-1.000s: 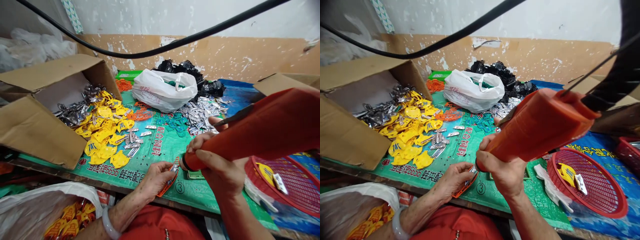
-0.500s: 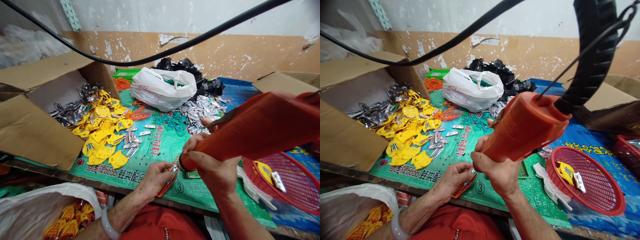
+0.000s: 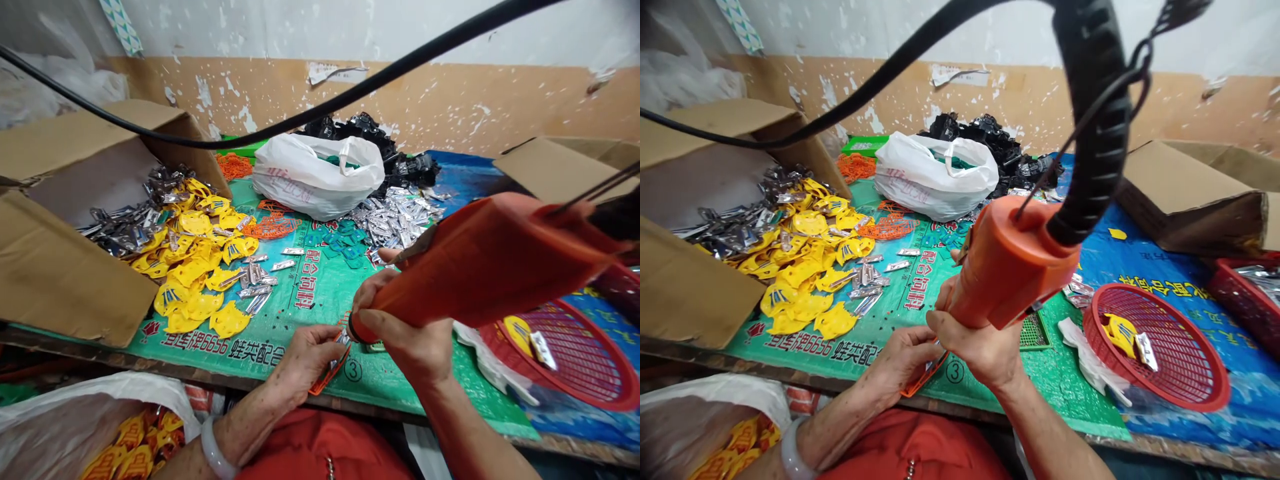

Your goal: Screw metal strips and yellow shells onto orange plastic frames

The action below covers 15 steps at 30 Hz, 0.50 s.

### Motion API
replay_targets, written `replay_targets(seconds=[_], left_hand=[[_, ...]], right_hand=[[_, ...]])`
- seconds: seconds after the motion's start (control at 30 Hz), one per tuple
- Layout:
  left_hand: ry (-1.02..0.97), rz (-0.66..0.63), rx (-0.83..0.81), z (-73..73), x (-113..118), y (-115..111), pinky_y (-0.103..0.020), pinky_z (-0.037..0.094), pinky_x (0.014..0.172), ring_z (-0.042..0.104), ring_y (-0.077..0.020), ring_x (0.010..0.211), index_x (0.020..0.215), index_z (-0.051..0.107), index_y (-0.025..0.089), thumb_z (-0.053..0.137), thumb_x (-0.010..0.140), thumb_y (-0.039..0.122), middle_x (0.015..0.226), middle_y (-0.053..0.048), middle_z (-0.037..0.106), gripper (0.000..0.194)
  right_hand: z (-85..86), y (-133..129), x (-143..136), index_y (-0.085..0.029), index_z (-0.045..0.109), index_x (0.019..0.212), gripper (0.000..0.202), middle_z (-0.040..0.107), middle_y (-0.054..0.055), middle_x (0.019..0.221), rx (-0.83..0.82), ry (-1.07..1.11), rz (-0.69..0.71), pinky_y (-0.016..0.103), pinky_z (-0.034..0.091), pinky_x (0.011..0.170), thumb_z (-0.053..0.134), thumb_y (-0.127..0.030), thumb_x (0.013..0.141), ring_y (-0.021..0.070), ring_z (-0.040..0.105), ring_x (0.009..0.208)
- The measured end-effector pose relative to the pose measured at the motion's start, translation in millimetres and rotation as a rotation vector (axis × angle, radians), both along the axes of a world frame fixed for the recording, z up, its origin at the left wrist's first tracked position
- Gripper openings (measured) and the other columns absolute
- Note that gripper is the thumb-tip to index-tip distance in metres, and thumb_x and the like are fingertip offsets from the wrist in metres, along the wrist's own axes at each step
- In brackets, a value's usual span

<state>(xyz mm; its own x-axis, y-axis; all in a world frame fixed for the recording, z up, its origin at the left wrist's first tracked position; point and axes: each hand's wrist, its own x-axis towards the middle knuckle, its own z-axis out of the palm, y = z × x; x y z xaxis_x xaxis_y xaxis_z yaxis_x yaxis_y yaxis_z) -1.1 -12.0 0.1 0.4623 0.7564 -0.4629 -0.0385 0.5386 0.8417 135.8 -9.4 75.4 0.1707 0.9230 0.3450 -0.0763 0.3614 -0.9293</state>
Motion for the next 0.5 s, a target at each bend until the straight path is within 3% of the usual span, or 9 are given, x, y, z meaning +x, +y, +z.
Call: replay_targets(seconds=[0.23, 0.3, 0.4, 0.5], left_hand=[[-0.090, 0.064, -0.098, -0.3, 0.4, 1.6, -0.025, 0.037, 0.055, 0.053, -0.0137, 0.056, 0.085, 0.075, 0.012, 0.077, 0.056, 0.032, 0.064, -0.003, 0.065, 0.035], [-0.079, 0.067, -0.115, 2.7, -0.3, 2.4, -0.025, 0.037, 0.054, 0.053, -0.0133, 0.055, 0.086, 0.075, 0.012, 0.077, 0.056, 0.032, 0.063, -0.002, 0.064, 0.036], [-0.053, 0.068, -0.095, 9.2, -2.8, 4.3, -0.024, 0.038, 0.054, 0.053, -0.0131, 0.056, 0.088, 0.074, 0.013, 0.077, 0.056, 0.034, 0.064, -0.002, 0.064, 0.038], [0.009, 0.067, -0.048, 14.1, -7.1, 6.6, -0.022, 0.032, 0.049, 0.047, -0.0088, 0.050, 0.089, 0.073, 0.013, 0.076, 0.059, 0.036, 0.065, 0.000, 0.063, 0.038]], right_hand=[[-11.4, 2.5, -1.0, -0.021, 0.054, 0.059, 0.016, 0.056, -0.003, 0.060, 0.043, 0.003, 0.040, 0.039, 0.052, 0.064, 0.065, -0.012, 0.065, 0.0144, 0.054, 0.055], [-11.7, 1.2, -1.7, -0.023, 0.059, 0.071, 0.016, 0.057, -0.004, 0.062, 0.033, 0.036, 0.030, 0.038, 0.052, 0.063, 0.066, -0.011, 0.063, 0.0147, 0.055, 0.056], [-4.9, -0.4, 1.6, -0.026, 0.059, 0.100, 0.042, 0.060, -0.005, 0.065, 0.031, 0.102, 0.021, 0.038, 0.052, 0.064, 0.067, -0.012, 0.062, 0.0157, 0.058, 0.058], [4.1, 3.0, 13.3, -0.025, 0.059, 0.103, 0.045, 0.060, -0.005, 0.065, 0.040, 0.155, -0.094, 0.034, 0.052, 0.056, 0.068, -0.015, 0.060, 0.0159, 0.059, 0.056]])
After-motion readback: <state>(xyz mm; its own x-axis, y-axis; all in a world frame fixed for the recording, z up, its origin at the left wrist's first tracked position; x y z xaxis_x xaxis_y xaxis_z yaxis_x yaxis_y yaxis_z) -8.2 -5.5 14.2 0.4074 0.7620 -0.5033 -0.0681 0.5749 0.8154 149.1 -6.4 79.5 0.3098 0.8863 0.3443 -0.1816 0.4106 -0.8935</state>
